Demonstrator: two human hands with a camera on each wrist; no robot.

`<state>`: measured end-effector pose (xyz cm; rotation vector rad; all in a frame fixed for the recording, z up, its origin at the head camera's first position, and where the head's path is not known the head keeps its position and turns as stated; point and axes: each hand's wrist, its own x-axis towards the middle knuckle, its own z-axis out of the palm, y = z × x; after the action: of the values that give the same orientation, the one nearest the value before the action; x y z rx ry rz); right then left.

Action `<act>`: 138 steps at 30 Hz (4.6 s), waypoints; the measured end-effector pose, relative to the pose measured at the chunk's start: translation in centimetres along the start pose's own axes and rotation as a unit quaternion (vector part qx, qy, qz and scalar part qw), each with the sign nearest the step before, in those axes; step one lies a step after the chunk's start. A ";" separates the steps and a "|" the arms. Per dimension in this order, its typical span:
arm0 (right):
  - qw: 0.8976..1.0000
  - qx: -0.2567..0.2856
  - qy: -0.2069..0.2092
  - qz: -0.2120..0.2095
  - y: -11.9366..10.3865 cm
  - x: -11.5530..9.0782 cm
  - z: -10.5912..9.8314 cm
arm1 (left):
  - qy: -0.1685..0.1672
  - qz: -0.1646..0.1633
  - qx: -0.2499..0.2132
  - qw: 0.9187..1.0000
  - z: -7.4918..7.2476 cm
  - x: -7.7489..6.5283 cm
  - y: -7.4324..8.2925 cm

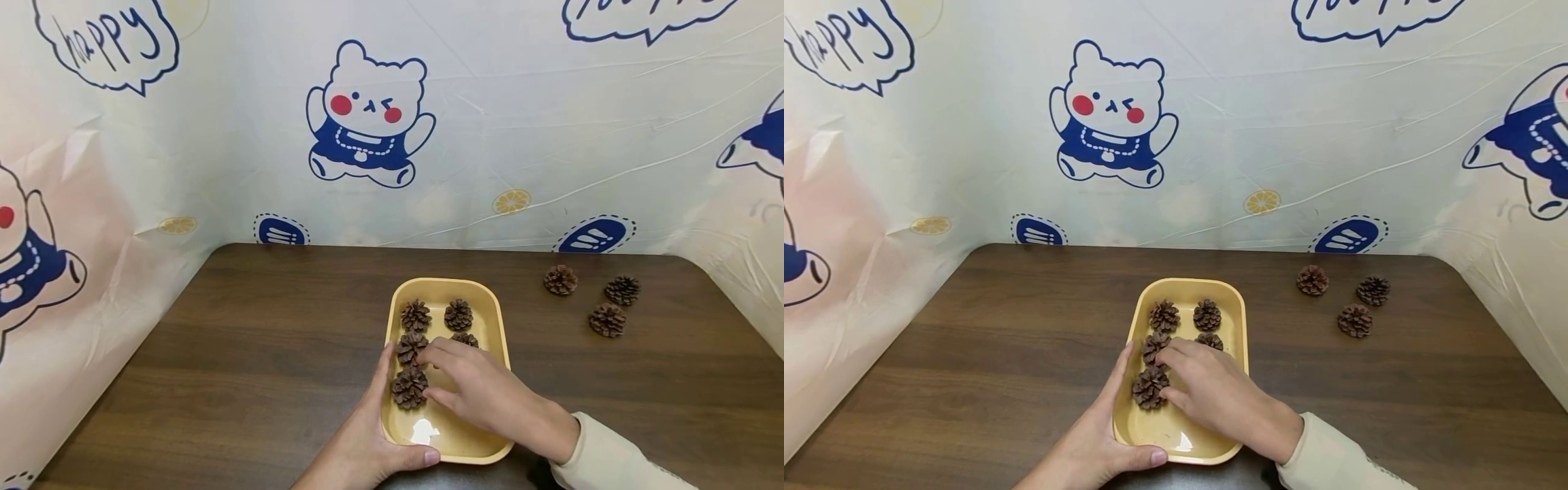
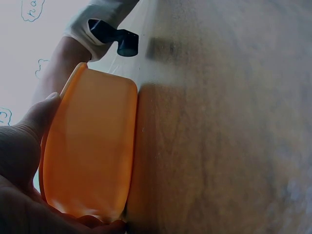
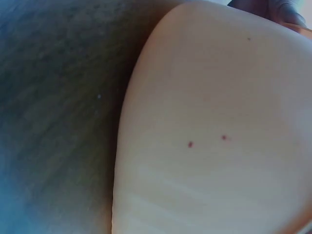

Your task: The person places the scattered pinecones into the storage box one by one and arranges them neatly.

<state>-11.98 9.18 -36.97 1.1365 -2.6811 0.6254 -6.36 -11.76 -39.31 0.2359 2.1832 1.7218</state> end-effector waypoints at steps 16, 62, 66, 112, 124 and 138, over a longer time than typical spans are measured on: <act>0.999 -0.012 0.049 -0.006 1.0 -0.7 -0.5 | 0.001 0.005 -0.005 1.000 0.1 -0.1 0.0; 0.983 -0.034 0.174 0.051 8.0 -3.8 -5.4 | 0.008 0.009 -0.003 1.000 0.2 0.0 0.1; 0.981 -0.042 0.180 0.063 9.0 -4.3 -5.8 | 0.007 0.008 -0.004 1.000 0.2 -0.1 0.1; 0.975 -0.052 0.090 0.197 19.2 -9.7 -8.2 | 0.013 0.014 0.015 1.000 0.3 0.0 0.0; 0.970 -0.054 0.073 0.224 20.4 -10.5 -8.1 | 0.006 0.019 -0.009 1.000 0.3 0.0 0.0; 0.964 -0.011 0.028 0.263 21.3 -11.4 -8.6 | 0.007 0.018 -0.007 1.000 0.3 -0.1 0.1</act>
<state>-19.39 33.57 -39.40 0.3769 -2.9335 0.6810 -6.17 -11.50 -39.28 0.2607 2.1891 1.7626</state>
